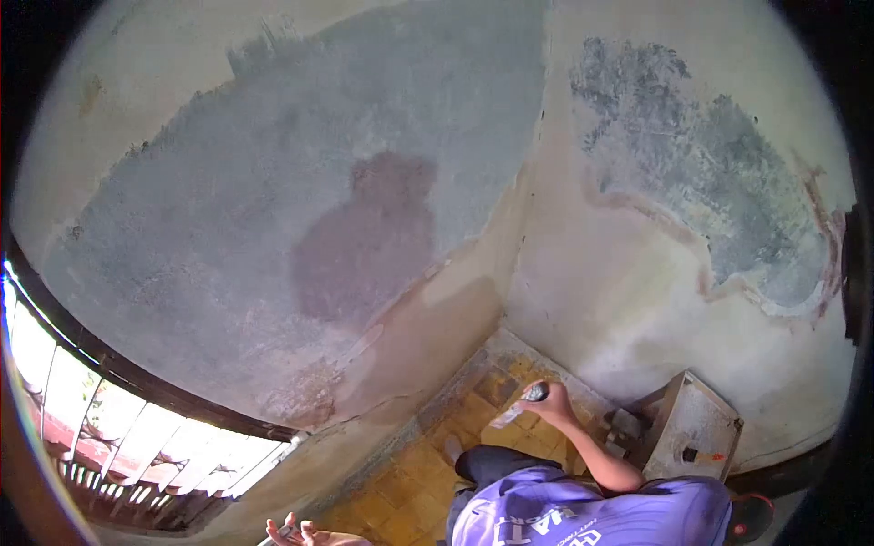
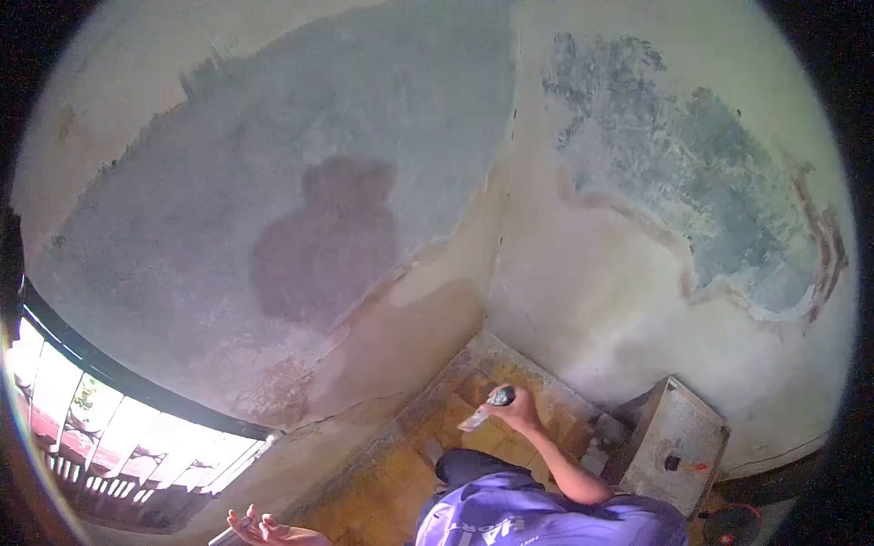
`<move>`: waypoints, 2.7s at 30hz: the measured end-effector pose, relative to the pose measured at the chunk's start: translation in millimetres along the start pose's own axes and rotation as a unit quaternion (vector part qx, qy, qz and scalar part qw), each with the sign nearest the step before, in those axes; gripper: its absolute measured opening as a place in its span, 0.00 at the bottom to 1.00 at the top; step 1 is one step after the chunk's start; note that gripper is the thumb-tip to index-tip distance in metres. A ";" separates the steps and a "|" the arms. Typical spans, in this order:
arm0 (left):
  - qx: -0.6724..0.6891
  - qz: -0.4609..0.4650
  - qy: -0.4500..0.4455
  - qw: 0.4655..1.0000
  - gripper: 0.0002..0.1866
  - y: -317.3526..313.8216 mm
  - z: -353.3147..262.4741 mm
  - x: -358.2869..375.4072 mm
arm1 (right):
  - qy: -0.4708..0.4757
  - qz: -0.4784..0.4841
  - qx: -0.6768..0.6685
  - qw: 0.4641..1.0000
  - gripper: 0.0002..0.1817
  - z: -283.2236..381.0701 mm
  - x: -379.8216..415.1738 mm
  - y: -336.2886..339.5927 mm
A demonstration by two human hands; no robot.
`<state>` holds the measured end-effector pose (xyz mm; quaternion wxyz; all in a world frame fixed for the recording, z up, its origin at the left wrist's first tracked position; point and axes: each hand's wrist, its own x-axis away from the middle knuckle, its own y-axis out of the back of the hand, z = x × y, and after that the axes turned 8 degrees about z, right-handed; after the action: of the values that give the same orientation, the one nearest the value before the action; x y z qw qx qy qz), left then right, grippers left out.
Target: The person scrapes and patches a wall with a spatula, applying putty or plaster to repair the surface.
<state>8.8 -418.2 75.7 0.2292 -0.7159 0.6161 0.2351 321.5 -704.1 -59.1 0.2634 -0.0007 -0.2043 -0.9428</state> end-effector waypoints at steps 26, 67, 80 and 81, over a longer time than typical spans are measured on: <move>-0.306 0.090 -0.175 0.932 0.50 -352.9 -73.9 -5.5 | 0.352 -0.125 -0.712 0.595 0.33 58.4 -424.6 241.7; -0.358 0.090 -0.230 0.900 0.43 -384.5 -45.7 14.1 | 0.253 -0.277 -0.748 0.547 0.31 63.6 -457.0 244.6; -0.378 0.089 -0.235 0.891 0.41 -396.2 -54.7 21.2 | 0.186 -0.330 -0.740 0.556 0.29 63.4 -457.9 196.8; -0.379 0.099 -0.215 0.894 0.41 -405.8 -66.2 24.5 | 0.183 -0.310 -0.741 0.567 0.29 61.9 -457.3 197.2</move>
<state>417.3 -423.1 128.0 0.0425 -0.6156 0.4836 0.6208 806.7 -606.5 23.7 -0.1057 0.0404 0.6308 -0.7676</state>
